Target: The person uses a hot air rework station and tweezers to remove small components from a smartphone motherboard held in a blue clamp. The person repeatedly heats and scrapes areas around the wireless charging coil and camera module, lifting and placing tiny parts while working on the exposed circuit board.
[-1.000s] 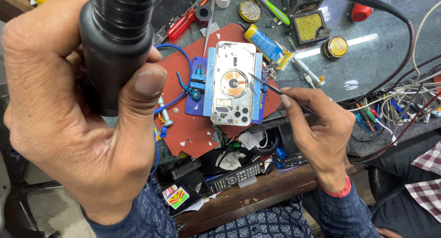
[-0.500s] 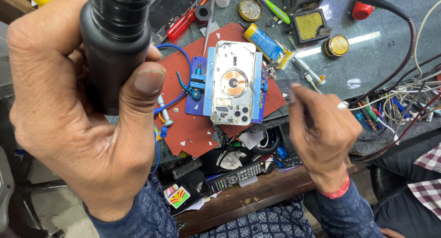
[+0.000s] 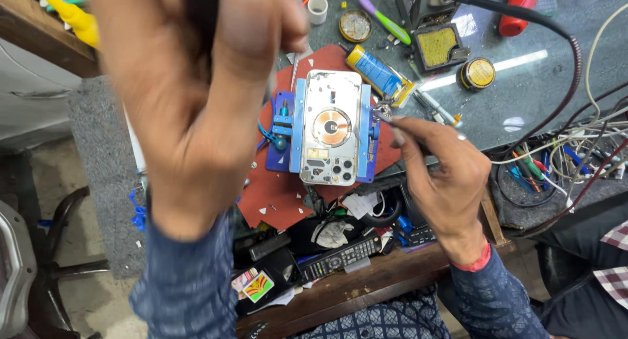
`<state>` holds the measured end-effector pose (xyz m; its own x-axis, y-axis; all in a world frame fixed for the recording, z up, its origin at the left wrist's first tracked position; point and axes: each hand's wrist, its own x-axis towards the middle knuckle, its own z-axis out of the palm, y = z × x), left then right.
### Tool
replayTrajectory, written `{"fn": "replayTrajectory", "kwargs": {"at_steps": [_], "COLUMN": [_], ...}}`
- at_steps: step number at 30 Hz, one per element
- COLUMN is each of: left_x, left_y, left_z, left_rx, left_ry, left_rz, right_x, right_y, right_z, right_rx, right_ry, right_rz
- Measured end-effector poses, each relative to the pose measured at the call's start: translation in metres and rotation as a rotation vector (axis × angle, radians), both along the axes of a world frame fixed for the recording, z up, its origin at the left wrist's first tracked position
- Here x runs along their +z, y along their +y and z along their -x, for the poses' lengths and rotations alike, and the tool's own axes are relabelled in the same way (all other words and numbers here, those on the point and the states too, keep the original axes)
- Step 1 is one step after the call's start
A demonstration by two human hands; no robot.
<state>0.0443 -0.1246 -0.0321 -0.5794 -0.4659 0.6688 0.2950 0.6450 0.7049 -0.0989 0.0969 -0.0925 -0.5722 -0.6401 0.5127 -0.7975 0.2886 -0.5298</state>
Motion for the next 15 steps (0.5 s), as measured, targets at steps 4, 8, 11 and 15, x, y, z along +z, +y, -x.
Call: {"fn": "replayTrajectory", "kwargs": {"at_steps": [4, 8, 11, 15], "left_x": [-0.009, -0.027, -0.037, -0.044], "left_y": [-0.015, -0.011, -0.013, -0.015], "left_z": [0.062, 0.113, 0.117, 0.109], "left_rx": [-0.368, -0.645, -0.727, -0.706], "left_ry": [0.055, 0.181, 0.195, 0.192], "left_rz": [-0.161, -0.330, -0.405, -0.400], "right_x": [-0.003, -0.009, -0.012, -0.018], "right_y": [0.001, -0.001, -0.003, -0.007], "right_z": [-0.004, -0.007, -0.011, -0.012], "right_rx": [-0.040, 0.038, 0.054, 0.056], "right_ry": [-0.223, -0.588, -0.688, -0.699], "right_rz": [0.082, 0.163, 0.182, 0.164]}}
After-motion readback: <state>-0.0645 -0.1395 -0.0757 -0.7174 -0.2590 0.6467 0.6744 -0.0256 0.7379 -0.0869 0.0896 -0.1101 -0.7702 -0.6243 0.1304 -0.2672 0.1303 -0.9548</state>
